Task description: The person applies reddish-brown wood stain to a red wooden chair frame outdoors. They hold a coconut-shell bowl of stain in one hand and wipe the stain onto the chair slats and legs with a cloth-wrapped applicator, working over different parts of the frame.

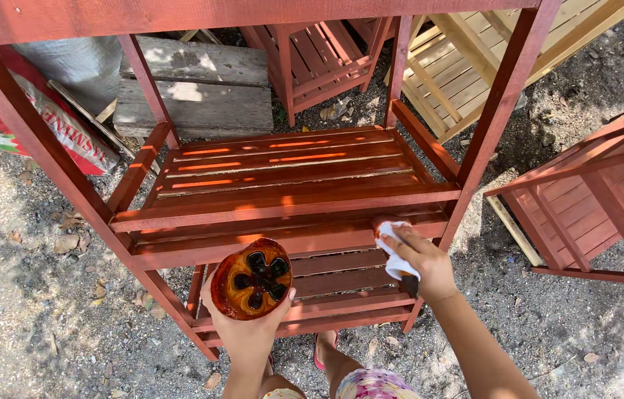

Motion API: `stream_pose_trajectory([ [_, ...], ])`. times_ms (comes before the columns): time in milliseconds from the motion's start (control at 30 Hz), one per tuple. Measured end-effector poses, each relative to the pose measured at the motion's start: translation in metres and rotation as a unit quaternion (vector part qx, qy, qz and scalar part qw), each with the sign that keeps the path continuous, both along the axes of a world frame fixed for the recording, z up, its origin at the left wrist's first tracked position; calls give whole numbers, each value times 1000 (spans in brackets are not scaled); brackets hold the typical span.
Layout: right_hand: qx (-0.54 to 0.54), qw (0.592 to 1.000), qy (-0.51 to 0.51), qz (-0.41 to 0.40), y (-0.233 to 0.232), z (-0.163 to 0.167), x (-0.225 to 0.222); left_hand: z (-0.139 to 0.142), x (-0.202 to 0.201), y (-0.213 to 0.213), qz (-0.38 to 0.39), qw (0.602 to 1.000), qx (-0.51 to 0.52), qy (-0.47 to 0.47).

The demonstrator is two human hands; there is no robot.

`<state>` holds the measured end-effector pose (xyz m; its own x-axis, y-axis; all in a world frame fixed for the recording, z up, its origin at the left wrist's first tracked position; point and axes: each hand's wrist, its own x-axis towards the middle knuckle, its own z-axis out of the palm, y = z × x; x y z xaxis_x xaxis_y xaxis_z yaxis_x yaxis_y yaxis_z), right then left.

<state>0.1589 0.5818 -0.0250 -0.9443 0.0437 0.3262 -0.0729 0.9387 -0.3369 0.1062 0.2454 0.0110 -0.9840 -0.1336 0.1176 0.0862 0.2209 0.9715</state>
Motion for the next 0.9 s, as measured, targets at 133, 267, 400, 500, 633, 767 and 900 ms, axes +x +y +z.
stream_pose_trajectory([
  [133,-25,992,-26,-122,25,-8,2,3,3,0,-4,998,54,-17],
  [267,-83,984,5,-160,8,-23,8,8,5,7,3,1000,-6,-22],
  [400,-129,991,8,-22,-11,-28,9,13,2,18,-23,999,-35,4],
  [500,-73,988,-47,-128,-2,-23,5,19,4,23,-44,999,-27,12],
  [633,26,987,-77,-136,30,-13,-4,26,7,26,-34,999,-7,12],
  [767,263,963,-57,-7,49,-12,-14,29,6,25,-27,999,-31,1],
  [900,292,956,-8,19,44,-18,-20,30,7,26,-32,998,-51,33],
])
